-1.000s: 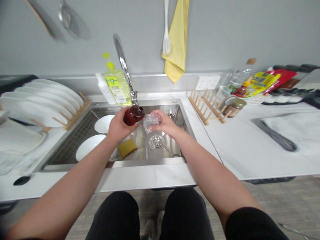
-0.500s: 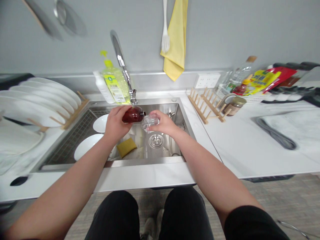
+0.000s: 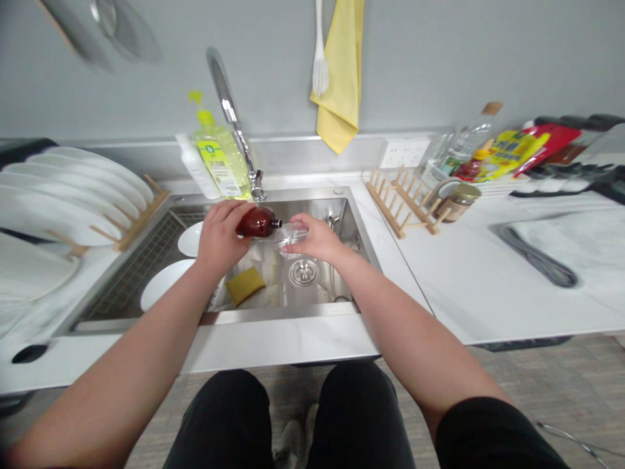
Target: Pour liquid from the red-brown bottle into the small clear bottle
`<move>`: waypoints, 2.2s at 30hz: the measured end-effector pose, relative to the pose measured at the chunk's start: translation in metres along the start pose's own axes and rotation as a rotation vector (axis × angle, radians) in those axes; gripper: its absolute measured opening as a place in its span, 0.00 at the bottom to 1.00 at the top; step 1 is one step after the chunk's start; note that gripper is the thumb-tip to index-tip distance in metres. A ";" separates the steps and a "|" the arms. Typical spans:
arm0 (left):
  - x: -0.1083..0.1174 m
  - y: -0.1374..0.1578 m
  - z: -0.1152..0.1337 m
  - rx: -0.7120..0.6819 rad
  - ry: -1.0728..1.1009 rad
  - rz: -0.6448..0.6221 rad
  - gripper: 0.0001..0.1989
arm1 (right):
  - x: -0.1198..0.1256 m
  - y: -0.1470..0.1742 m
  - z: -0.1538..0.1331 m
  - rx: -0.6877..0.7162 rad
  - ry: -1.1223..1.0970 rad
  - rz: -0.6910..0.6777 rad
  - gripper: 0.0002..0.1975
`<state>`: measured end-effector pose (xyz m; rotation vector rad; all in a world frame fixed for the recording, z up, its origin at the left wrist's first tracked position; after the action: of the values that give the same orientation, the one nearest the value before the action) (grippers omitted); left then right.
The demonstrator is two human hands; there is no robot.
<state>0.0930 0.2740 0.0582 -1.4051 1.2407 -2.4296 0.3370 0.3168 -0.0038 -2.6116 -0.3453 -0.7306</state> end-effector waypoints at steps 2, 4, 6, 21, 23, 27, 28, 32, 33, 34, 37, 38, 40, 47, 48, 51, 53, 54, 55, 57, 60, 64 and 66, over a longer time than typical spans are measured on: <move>0.000 -0.001 -0.001 -0.006 0.001 -0.009 0.37 | 0.000 0.000 -0.001 0.005 0.021 0.002 0.35; -0.001 -0.001 -0.001 -0.009 0.001 -0.020 0.38 | 0.000 0.000 -0.002 0.008 0.035 0.003 0.36; -0.001 -0.002 -0.001 -0.011 0.000 -0.031 0.38 | 0.000 0.000 -0.002 0.007 0.040 0.007 0.36; 0.001 -0.002 -0.001 -0.014 -0.023 -0.049 0.40 | -0.002 0.000 0.000 0.000 0.062 0.000 0.36; 0.000 -0.002 -0.002 -0.008 -0.018 -0.053 0.40 | -0.002 0.001 0.000 -0.007 0.071 -0.005 0.36; -0.001 -0.002 -0.002 0.011 -0.006 -0.074 0.41 | -0.002 0.001 0.001 -0.012 0.088 -0.002 0.37; 0.000 -0.002 -0.002 0.012 -0.009 -0.075 0.41 | -0.002 0.001 0.001 -0.011 0.090 -0.001 0.37; 0.002 -0.003 0.001 0.011 -0.019 -0.072 0.40 | -0.003 0.001 0.001 -0.019 0.085 -0.009 0.37; 0.002 -0.003 0.001 0.010 -0.020 -0.071 0.39 | -0.003 0.001 0.001 -0.022 0.085 -0.012 0.37; 0.003 -0.003 0.002 0.009 -0.023 -0.070 0.39 | -0.004 0.001 0.001 -0.024 0.085 -0.016 0.37; 0.003 -0.003 0.003 -0.002 -0.047 -0.063 0.39 | -0.004 0.001 0.001 -0.022 0.088 -0.021 0.37; 0.003 -0.004 0.003 -0.009 -0.055 -0.058 0.39 | -0.004 0.001 0.001 -0.021 0.088 -0.021 0.37; 0.003 -0.004 0.003 -0.019 -0.060 -0.050 0.38 | -0.003 0.001 0.001 -0.023 0.088 -0.019 0.37; 0.002 -0.003 0.000 -0.011 -0.054 -0.072 0.40 | -0.003 0.001 -0.001 -0.008 0.084 -0.014 0.37; 0.002 -0.003 0.001 -0.016 -0.057 -0.070 0.40 | -0.003 0.001 -0.001 -0.009 0.086 -0.014 0.37; 0.003 -0.003 0.001 -0.019 -0.058 -0.063 0.39 | -0.003 0.002 0.000 -0.015 0.087 -0.015 0.37; 0.002 -0.003 0.000 -0.011 -0.051 -0.070 0.40 | -0.003 0.001 0.000 -0.018 0.085 -0.016 0.38; 0.001 -0.003 -0.001 -0.007 -0.046 -0.074 0.41 | -0.003 0.001 0.000 -0.018 0.085 -0.017 0.38; 0.001 -0.003 -0.001 -0.004 -0.040 -0.076 0.41 | -0.003 0.001 0.000 -0.018 0.085 -0.017 0.37; 0.001 -0.003 -0.002 -0.002 -0.035 -0.077 0.41 | -0.003 0.001 0.000 -0.016 0.087 -0.019 0.37; 0.002 -0.003 -0.001 -0.014 -0.045 -0.073 0.40 | -0.003 0.001 -0.001 -0.017 0.094 -0.019 0.37; 0.003 -0.003 0.001 -0.014 -0.050 -0.072 0.41 | -0.003 0.001 -0.003 -0.001 0.086 -0.025 0.36; 0.003 -0.003 0.001 -0.008 -0.049 -0.075 0.41 | -0.003 0.001 -0.003 0.004 0.085 -0.027 0.35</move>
<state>0.0936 0.2741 0.0625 -1.5301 1.2102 -2.4242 0.3338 0.3142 -0.0037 -2.5676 -0.3563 -0.8462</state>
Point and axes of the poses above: each hand's wrist, its own y-axis away from the middle knuckle, its own x-axis out of the back of the hand, z = x × y, the point moved 7 cm from there along -y, towards the middle knuckle, and after that the axes turned 8 degrees about y, right-handed, at the moved point
